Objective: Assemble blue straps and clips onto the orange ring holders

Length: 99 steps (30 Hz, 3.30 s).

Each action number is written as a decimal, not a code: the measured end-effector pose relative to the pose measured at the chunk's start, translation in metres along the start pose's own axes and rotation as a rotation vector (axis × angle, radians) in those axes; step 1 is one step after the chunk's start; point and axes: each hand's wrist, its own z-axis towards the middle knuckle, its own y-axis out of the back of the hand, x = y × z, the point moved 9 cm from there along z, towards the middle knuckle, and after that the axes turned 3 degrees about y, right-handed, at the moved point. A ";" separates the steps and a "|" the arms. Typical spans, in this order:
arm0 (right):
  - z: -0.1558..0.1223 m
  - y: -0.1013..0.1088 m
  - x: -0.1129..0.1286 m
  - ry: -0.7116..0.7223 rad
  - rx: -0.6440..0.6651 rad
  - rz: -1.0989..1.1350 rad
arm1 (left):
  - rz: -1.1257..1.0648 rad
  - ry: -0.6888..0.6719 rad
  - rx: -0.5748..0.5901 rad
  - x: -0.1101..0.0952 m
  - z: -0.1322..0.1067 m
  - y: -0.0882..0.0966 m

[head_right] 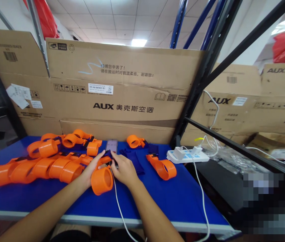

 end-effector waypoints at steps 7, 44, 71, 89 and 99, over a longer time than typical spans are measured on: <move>-0.002 -0.004 0.007 0.034 0.016 -0.192 | -0.048 0.094 0.063 0.008 0.001 -0.010; 0.000 0.011 0.003 -0.027 -0.116 0.215 | 0.192 -0.141 -0.101 -0.006 0.006 0.013; -0.018 -0.026 -0.076 -1.020 -0.404 1.688 | 0.211 -0.009 -0.073 0.009 0.008 0.012; -0.001 0.023 -0.042 -0.493 -0.283 0.857 | 0.227 -0.045 -0.071 0.005 0.006 0.010; 0.011 0.029 0.001 -0.103 -0.106 0.406 | 0.290 -0.153 -0.161 -0.008 0.008 0.020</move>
